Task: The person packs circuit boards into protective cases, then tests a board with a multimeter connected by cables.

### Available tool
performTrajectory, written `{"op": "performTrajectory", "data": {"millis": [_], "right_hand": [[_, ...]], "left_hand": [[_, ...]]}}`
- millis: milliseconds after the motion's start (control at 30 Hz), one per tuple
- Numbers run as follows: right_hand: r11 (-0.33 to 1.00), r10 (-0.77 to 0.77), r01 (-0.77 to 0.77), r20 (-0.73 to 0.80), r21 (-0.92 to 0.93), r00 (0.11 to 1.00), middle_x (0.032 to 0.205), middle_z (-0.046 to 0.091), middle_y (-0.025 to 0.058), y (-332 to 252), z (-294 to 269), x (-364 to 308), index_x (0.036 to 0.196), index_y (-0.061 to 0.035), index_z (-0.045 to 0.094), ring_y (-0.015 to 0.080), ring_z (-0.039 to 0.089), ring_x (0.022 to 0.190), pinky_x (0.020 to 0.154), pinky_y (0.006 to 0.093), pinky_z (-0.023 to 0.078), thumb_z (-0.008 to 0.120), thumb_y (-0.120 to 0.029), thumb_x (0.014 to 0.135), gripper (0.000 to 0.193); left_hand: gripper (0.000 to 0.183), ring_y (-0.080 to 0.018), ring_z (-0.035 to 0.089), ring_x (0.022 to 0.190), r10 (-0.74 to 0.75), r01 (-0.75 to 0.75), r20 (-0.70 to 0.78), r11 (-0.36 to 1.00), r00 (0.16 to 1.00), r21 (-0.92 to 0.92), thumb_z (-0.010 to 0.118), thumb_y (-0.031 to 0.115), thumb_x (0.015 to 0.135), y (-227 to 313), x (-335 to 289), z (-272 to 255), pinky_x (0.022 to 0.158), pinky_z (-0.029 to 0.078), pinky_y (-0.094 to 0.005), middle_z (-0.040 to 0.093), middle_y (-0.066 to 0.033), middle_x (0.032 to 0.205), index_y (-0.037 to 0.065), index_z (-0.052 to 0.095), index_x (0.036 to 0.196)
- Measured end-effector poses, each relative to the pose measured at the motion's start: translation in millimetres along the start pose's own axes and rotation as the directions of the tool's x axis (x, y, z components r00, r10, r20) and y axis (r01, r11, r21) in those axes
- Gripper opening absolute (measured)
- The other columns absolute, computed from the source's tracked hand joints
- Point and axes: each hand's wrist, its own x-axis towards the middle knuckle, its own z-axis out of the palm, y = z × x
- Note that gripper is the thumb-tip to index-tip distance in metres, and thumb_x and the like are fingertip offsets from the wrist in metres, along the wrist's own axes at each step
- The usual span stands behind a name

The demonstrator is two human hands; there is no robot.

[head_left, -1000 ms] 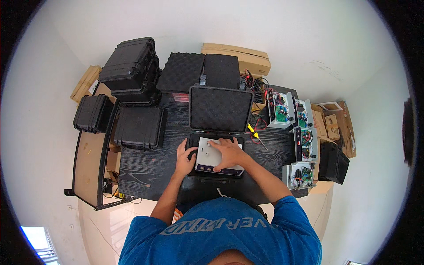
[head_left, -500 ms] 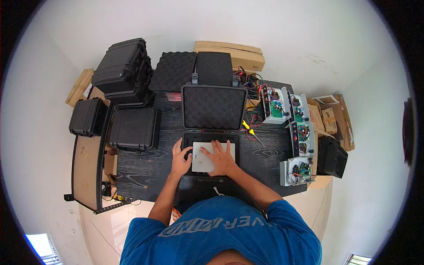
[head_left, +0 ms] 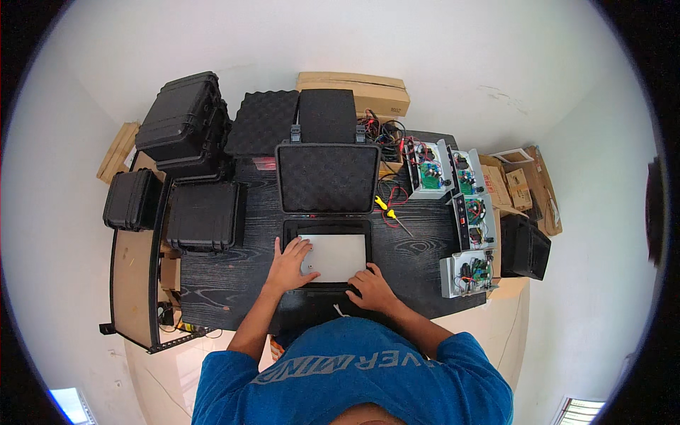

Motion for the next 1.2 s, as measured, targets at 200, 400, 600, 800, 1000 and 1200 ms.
{"op": "performTrajectory", "data": {"millis": [200,400,600,800,1000,1200], "right_hand": [[0.999,0.042,-0.043,-0.055,-0.027,0.998,0.099,0.062,0.0099,-2.4,1.4,-2.7,0.105,-0.0080,0.068,0.0282,0.061,0.102,0.118,0.0619,0.024,0.070,-0.035,0.088,0.032],[0.999,0.052,-0.052,-0.034,-0.007,0.998,0.098,0.061,0.0090,-1.7,2.8,-0.8,0.105,-0.0090,0.068,0.0280,0.061,0.102,0.118,0.0666,0.019,0.070,-0.034,0.086,0.032],[0.996,0.090,-0.086,-0.141,0.039,0.986,0.111,0.061,0.0077,5.6,6.0,7.7,0.109,-0.0110,0.067,0.0276,0.056,0.116,0.118,0.0677,0.017,0.071,-0.030,0.084,0.032],[0.991,0.137,-0.134,-0.143,0.030,0.980,0.121,0.058,0.0076,8.8,12.2,13.7,0.113,-0.0120,0.066,0.0287,0.051,0.124,0.116,0.0675,0.022,0.071,-0.028,0.084,0.033],[0.989,0.148,-0.143,-0.135,0.043,0.980,0.121,0.058,0.0081,9.1,13.7,11.1,0.113,-0.0122,0.066,0.0300,0.051,0.125,0.113,0.0670,0.028,0.072,-0.026,0.083,0.033],[0.987,0.153,-0.146,-0.126,0.060,0.980,0.121,0.058,0.0083,6.5,8.4,12.1,0.112,-0.0126,0.065,0.0311,0.050,0.126,0.113,0.0664,0.028,0.073,-0.027,0.082,0.033]], "left_hand": [[0.071,-0.0285,0.034,0.148,-0.002,0.002,0.006,0.998,1.000,0.067,0.073,0.047,0.084,-2.2,0.3,7.0,0.118,0.008,-0.0741,0.050,-0.0057,0.151,0.009,0.054,0.140],[0.087,-0.0321,0.033,0.149,0.022,-0.025,0.022,0.993,1.000,0.119,0.077,0.057,0.077,-2.2,0.2,7.6,0.117,0.006,-0.0746,0.048,-0.0076,0.154,0.007,0.049,0.143],[0.146,-0.0316,0.029,0.152,0.073,-0.086,0.121,0.991,0.990,0.103,0.076,0.086,0.047,7.5,-7.1,-7.8,0.116,0.000,-0.0767,0.040,-0.0176,0.159,-0.003,0.032,0.155],[0.147,-0.0340,0.031,0.151,0.073,-0.080,0.120,0.995,0.990,0.056,0.083,0.077,0.046,14.4,-7.6,-7.6,0.119,-0.001,-0.0714,0.039,-0.0227,0.157,-0.004,0.029,0.156],[0.142,-0.0351,0.033,0.149,0.090,-0.088,0.121,0.996,0.989,-0.021,0.085,0.072,0.049,15.6,-7.1,-8.9,0.122,0.001,-0.0661,0.040,-0.0230,0.156,-0.005,0.031,0.155],[0.136,-0.0342,0.032,0.150,0.094,-0.096,0.089,0.995,0.992,0.021,0.081,0.076,0.055,13.5,-9.2,-3.0,0.122,0.004,-0.0659,0.039,-0.0225,0.157,-0.005,0.034,0.153]]}}
